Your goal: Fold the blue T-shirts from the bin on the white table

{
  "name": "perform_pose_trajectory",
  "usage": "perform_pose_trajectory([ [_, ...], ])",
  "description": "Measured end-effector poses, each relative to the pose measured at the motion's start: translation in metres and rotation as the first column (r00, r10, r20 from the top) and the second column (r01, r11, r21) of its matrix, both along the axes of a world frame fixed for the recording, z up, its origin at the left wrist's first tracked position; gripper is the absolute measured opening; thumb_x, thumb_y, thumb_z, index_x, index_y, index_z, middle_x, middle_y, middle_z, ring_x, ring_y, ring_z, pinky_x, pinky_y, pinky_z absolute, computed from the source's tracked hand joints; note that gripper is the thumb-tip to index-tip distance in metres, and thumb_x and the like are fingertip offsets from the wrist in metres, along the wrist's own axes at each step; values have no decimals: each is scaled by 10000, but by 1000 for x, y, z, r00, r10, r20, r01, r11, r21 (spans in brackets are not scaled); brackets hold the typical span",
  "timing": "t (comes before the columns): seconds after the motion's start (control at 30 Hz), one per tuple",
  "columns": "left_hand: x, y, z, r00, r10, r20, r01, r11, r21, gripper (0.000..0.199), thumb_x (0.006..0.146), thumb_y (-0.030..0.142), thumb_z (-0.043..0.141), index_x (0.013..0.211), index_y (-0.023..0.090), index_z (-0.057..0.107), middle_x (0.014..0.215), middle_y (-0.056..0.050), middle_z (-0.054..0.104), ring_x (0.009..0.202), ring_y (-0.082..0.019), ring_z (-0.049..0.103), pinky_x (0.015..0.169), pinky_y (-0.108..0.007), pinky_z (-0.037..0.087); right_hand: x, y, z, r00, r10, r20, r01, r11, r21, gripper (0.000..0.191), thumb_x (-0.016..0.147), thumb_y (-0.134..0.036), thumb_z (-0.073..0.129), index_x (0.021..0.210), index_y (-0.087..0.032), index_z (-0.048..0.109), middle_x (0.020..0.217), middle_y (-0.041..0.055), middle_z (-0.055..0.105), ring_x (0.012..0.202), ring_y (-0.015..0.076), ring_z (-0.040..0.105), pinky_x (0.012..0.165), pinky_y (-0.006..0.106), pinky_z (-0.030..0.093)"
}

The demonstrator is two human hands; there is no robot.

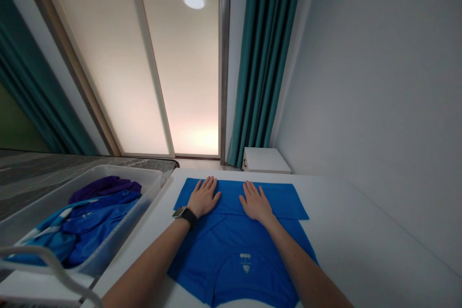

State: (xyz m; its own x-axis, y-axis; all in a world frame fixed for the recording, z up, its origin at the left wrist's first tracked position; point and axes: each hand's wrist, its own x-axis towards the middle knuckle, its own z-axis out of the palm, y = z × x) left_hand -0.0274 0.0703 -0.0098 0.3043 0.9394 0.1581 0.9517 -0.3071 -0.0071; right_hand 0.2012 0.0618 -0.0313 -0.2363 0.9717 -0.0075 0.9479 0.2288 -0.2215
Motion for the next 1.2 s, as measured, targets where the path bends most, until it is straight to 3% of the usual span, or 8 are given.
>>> perform_pose_trajectory([
  [0.3,0,1,-10,999,27,27,-26,1000,-16,618,971,466,287,1486,131,346,1558,-111,310,1457,-238,245,1179,-437,192,14,0,2,1000,-31,-4,31,999,-24,705,973,-507,115,1537,-88,170,1609,66,107,1483,184,45,1192,443,18],
  [0.57,2,2,-8,999,35,17,-34,999,-30,635,965,466,286,1487,107,342,1555,-112,311,1457,-241,245,1175,-450,199,101,-4,-8,964,-255,72,255,967,9,706,976,-499,134,1529,-65,193,1600,108,160,1479,216,95,1187,467,41],
  [0.7,2,2,-7,999,45,2,-45,998,-40,647,959,467,287,1492,103,335,1559,-110,302,1458,-239,241,1177,-451,196,127,-8,-12,941,-334,53,334,943,4,694,977,-496,141,1531,-81,188,1602,82,164,1477,212,106,1184,484,75],
  [1.2,5,0,-1,996,71,-57,-75,995,-61,639,969,456,279,1500,102,317,1568,-89,275,1462,-218,227,1184,-431,193,135,-7,-17,935,-354,32,354,935,8,654,988,-472,146,1529,-110,219,1600,64,182,1478,197,101,1187,468,74],
])
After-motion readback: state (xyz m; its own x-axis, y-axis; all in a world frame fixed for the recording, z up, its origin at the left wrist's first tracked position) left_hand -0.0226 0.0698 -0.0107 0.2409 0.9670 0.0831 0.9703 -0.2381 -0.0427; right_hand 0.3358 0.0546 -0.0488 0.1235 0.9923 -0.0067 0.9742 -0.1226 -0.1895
